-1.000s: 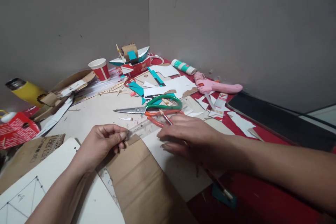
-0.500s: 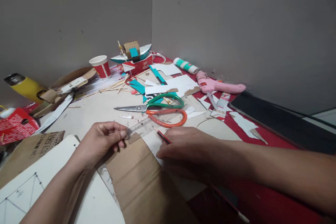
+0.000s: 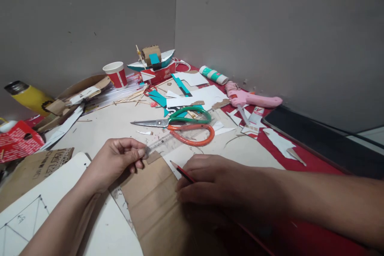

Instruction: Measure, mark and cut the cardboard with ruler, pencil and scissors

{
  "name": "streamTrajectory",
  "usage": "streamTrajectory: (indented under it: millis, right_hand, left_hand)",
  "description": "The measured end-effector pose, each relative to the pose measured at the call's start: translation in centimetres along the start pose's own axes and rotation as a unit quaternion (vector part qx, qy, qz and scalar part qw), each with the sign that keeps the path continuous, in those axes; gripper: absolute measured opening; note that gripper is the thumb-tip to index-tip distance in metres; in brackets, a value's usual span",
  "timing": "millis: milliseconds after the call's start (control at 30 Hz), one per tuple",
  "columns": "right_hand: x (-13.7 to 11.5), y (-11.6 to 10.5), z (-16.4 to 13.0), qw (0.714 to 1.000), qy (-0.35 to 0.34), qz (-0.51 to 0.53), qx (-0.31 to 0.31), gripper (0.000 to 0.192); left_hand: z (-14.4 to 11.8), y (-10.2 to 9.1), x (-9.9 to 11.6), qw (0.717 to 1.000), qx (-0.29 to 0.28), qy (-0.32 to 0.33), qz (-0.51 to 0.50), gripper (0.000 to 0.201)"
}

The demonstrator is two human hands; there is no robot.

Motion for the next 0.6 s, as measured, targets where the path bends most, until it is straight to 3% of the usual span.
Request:
streamTrajectory:
  millis: [133,300,600]
  right_hand:
    - [-0.3,1.19,-0.19,0.998,-0.026,0.036,-0.051,0.017]
    - [-0.23,1.3,-0.46,0.998,-0.027,0.031,-0.049,0.009]
    - [-0.4,1.04,-0.42,0.998,-0.038,0.046,-0.028,0.012]
  left_hand:
    - [0.09,-0.04,0.03,1.0,0.001,-0.002,0.006,0.039]
    - [0.04,-0.34,-0.25,1.0,0.002,-0.011,0.002,0.04]
    - [-0.73,-0.1,-0.46,0.999,-0.031,-0.03,-0.013,0.032]
Point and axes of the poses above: each hand's wrist, its own z-axis towards the middle knuckle, its own y-axis out of the palm, x = y × z, the point moved 10 cm from there along z, towards the middle knuckle, and after that the axes turned 6 degrees about -y, right-handed, at the moved point
